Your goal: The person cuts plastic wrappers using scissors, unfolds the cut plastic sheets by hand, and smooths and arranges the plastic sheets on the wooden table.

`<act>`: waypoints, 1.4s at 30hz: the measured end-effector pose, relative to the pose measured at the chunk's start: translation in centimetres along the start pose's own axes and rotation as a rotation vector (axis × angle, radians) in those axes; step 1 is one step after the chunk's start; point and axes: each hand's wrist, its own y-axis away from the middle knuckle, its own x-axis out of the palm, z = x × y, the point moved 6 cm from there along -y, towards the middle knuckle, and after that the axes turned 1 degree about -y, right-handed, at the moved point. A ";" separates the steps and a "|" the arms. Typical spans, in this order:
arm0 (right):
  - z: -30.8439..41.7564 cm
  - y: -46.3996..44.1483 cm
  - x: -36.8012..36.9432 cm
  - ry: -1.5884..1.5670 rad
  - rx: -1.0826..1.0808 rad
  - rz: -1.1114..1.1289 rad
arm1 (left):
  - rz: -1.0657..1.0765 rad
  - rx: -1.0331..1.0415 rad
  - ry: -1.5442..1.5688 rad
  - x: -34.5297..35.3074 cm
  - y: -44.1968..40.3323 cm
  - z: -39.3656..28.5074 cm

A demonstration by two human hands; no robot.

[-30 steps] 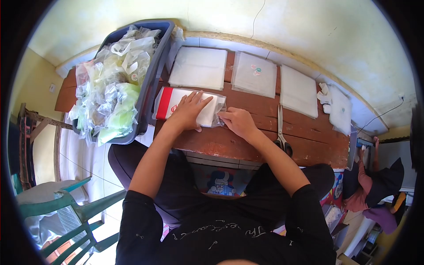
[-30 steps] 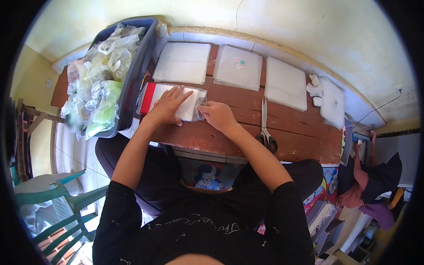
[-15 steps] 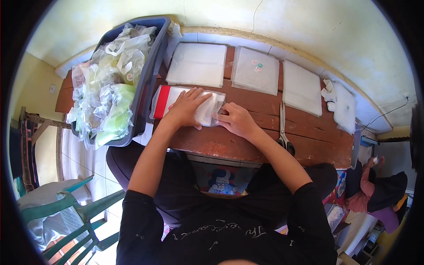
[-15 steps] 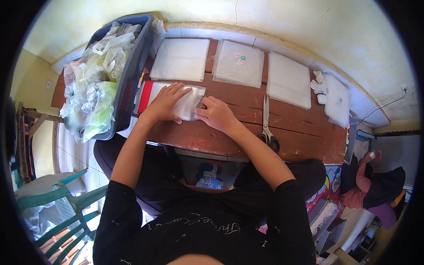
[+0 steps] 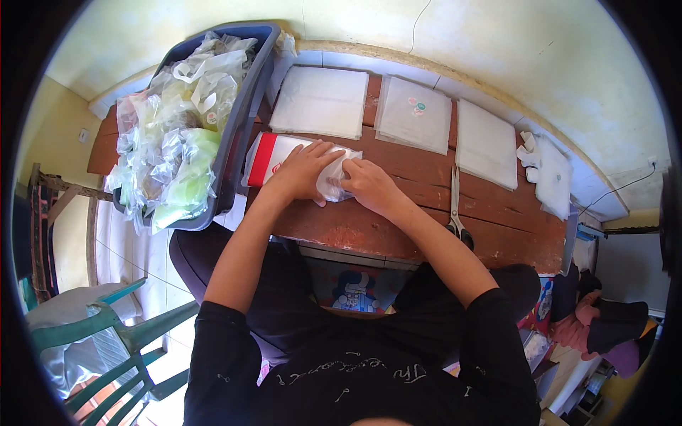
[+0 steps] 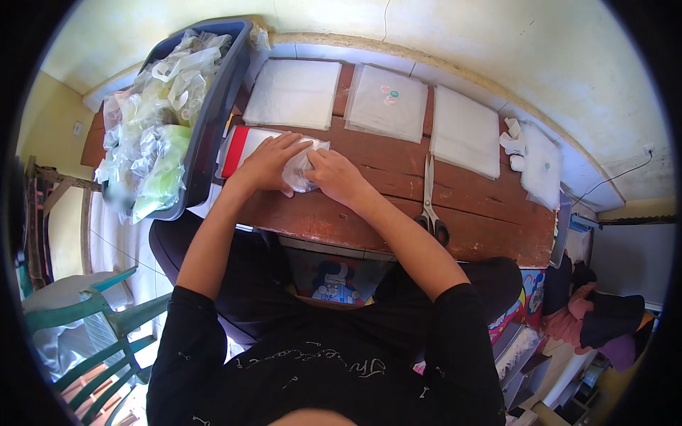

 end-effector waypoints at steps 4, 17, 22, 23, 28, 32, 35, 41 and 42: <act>0.1 -0.6 0.1 -0.047 -0.038 -0.106 | 0.003 0.007 0.001 -0.1 0.0 0.0; -1.3 -0.8 -0.4 -0.219 0.010 -0.122 | 0.018 0.014 -0.031 -0.1 -0.1 0.0; -1.2 -0.5 -0.4 -0.199 0.002 -0.105 | 0.012 0.017 -0.022 -0.1 -0.1 0.0; -1.2 -0.4 -0.4 -0.199 0.003 -0.105 | 0.017 0.021 -0.021 -0.1 -0.1 0.0; -0.2 -0.3 -0.1 -0.085 -0.106 -0.089 | 0.010 0.024 -0.013 0.3 -0.1 0.1; -0.1 -0.1 0.1 -0.109 -0.113 -0.055 | 0.012 0.023 -0.017 0.2 -0.1 0.1; -0.4 0.0 0.0 -0.138 -0.096 -0.039 | 0.018 0.022 -0.014 0.2 -0.1 0.1; -0.8 -0.2 0.5 -0.094 -0.121 0.000 | 0.010 0.022 -0.018 0.3 -0.1 0.2; -0.7 -0.2 0.6 -0.085 -0.118 0.006 | 0.012 0.021 -0.015 0.3 -0.1 0.2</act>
